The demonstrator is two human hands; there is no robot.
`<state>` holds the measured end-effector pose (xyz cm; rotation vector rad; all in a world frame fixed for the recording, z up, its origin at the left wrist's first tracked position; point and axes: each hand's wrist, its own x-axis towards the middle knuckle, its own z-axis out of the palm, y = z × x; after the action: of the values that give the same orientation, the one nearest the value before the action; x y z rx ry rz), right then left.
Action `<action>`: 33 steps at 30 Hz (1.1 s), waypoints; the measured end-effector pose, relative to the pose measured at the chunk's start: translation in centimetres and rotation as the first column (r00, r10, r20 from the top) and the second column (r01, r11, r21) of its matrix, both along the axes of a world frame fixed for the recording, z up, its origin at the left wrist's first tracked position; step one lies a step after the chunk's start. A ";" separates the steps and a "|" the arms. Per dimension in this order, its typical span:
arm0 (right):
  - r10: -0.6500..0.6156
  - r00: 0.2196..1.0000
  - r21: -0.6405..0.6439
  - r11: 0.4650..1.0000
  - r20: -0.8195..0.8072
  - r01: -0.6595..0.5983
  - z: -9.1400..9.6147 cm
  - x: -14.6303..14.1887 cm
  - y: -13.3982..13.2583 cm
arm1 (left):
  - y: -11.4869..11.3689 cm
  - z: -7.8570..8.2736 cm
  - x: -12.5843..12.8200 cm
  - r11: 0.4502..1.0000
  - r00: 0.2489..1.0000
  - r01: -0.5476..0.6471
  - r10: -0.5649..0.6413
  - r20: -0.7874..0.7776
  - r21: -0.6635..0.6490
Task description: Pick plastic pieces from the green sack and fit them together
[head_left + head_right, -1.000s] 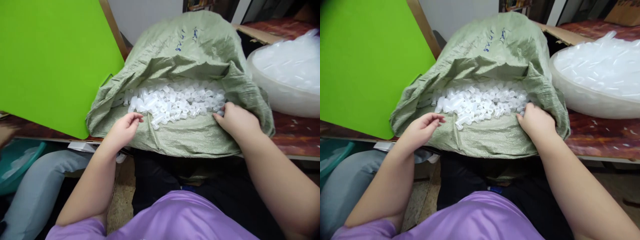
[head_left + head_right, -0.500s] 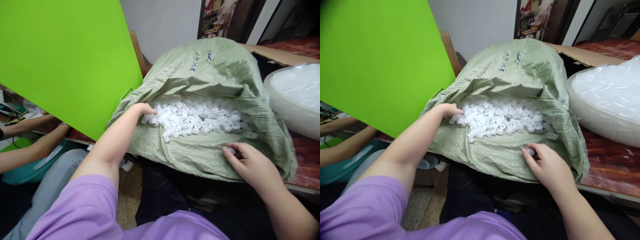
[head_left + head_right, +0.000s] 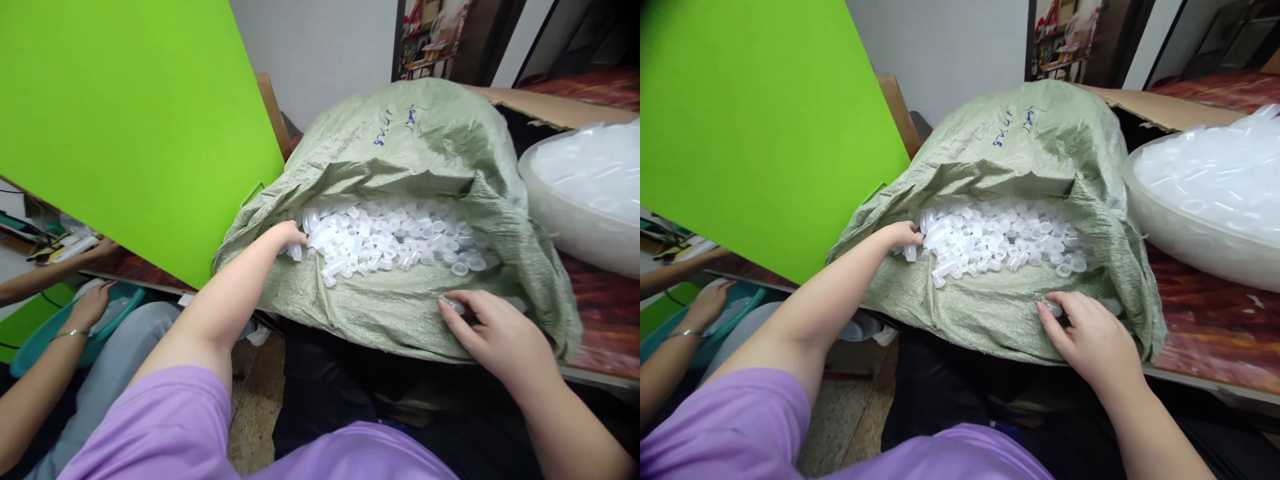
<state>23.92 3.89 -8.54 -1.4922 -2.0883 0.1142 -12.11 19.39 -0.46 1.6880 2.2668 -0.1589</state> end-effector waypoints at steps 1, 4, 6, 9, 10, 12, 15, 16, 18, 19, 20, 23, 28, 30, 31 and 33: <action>0.003 1.000 -0.001 1.000 -0.005 -0.003 0.0 0.0 0.0 | -0.3 -0.1 0.1 1.000 1.000 0.015 -0.015 -0.017 0.015; 0.014 1.000 0.014 1.000 -0.021 -0.013 0.1 0.0 -0.1 | -1.5 -0.5 0.1 0.996 0.996 0.053 -0.048 -0.072 0.073; 0.017 1.000 0.020 1.000 -0.022 -0.017 0.1 0.0 -0.2 | -2.7 -0.9 0.0 0.991 0.993 0.072 -0.060 -0.102 0.114; 0.017 1.000 0.009 1.000 -0.021 -0.017 0.0 0.1 -0.2 | -4.7 -1.6 -0.5 0.977 0.993 0.079 -0.059 -0.104 0.200; 0.017 1.000 0.001 1.000 -0.022 -0.017 0.0 0.1 -0.2 | -5.2 -1.8 -0.6 0.967 0.995 0.071 -0.050 -0.091 0.246; 0.017 0.999 -0.015 1.000 -0.029 -0.018 0.0 0.1 -0.1 | -6.1 -2.3 -0.9 0.937 0.999 0.037 -0.022 -0.047 0.347; 0.012 0.999 -0.035 0.999 -0.035 -0.013 0.0 0.1 0.0 | -6.7 -2.6 -1.1 0.907 0.999 -0.041 0.044 0.003 0.419; 0.008 0.999 -0.037 0.999 -0.035 -0.010 -0.1 0.1 0.0 | -6.8 -2.7 -1.1 0.910 0.998 -0.066 0.068 0.009 0.409; 0.003 0.999 -0.036 0.999 -0.034 -0.004 -0.1 0.1 0.0 | -6.8 -2.7 -1.0 0.925 0.994 -0.106 0.112 0.007 0.365; 0.000 0.999 -0.036 0.999 -0.034 -0.001 -0.1 0.0 0.0 | -6.8 -2.7 -1.0 0.931 0.992 -0.120 0.128 0.001 0.345; -0.004 0.999 -0.036 0.999 -0.034 0.002 -0.1 0.0 -0.1 | -6.8 -2.7 -0.9 0.934 0.990 -0.129 0.139 -0.006 0.334; -0.005 0.999 -0.029 1.000 -0.042 0.004 -0.1 0.0 -0.1 | -6.9 -2.8 -0.8 0.924 0.989 -0.120 0.143 -0.035 0.363; -0.002 0.997 -0.015 1.000 -0.080 0.001 0.1 0.0 -0.3 | -7.6 -3.2 -0.9 0.896 0.995 -0.068 0.093 -0.034 0.439; -0.032 0.991 0.003 0.999 -0.133 0.033 0.0 0.1 -0.3 | -7.9 -3.4 -1.2 0.871 0.999 -0.042 0.052 -0.008 0.489; -0.053 0.984 0.012 0.998 -0.172 0.056 -0.1 0.1 -0.3 | -8.2 -3.5 -1.4 0.852 1.000 -0.022 0.024 0.003 0.524; -0.094 0.958 0.013 0.995 -0.272 0.102 -0.2 0.1 -0.4 | -8.8 -3.7 -1.6 0.802 0.998 0.040 -0.062 0.017 0.596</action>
<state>24.02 3.45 -8.76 -1.4711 -1.7892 0.2378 -13.71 10.55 -4.18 2.0117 2.3934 0.6445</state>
